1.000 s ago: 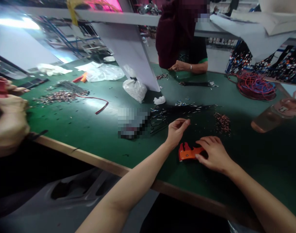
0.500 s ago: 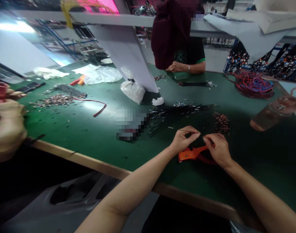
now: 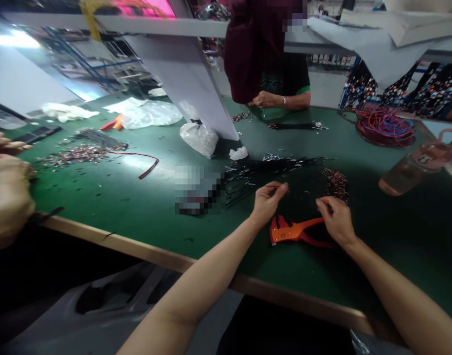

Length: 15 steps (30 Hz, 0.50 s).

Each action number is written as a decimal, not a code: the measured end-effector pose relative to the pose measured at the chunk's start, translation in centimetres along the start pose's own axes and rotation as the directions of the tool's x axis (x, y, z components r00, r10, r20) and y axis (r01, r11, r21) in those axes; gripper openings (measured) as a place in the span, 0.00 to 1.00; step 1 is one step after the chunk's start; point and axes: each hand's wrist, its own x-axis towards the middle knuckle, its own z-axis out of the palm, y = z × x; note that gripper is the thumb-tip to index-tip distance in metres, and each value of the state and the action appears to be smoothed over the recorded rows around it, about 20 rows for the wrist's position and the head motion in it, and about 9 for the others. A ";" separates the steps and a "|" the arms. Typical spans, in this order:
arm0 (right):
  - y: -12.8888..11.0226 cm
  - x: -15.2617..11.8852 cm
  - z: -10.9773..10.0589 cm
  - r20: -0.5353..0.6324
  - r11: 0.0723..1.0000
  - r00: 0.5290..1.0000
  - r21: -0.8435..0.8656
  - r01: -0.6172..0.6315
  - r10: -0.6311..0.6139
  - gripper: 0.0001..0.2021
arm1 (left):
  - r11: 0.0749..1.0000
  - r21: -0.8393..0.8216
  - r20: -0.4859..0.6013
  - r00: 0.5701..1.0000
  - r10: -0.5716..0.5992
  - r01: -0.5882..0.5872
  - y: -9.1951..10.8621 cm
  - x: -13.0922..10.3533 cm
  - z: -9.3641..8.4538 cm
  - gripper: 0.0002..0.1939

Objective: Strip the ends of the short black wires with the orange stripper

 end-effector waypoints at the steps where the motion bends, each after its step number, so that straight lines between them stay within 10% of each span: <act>1: -0.1 0.0 -0.1 0.022 1.000 1.000 -0.001 0.002 -0.002 0.17 | 0.999 -0.027 -0.059 0.998 -0.026 0.024 -0.1 0.3 -0.2 0.17; 4: -0.7 -0.1 -0.5 0.222 0.992 0.971 -0.066 0.107 -0.090 0.15 | 0.995 -0.081 -0.185 0.980 -0.067 0.053 -0.6 1.1 -0.6 0.17; 8: -2.2 -0.9 -0.8 0.565 0.925 0.809 -0.199 0.323 -0.161 0.25 | 0.993 -0.106 -0.259 0.962 -0.081 0.055 -0.7 1.5 -0.9 0.16; 15: -2.4 -1.5 -0.5 0.642 0.861 0.743 -0.255 0.440 -0.189 0.21 | 0.994 -0.108 -0.316 0.947 -0.062 0.029 -0.4 1.6 -1.1 0.16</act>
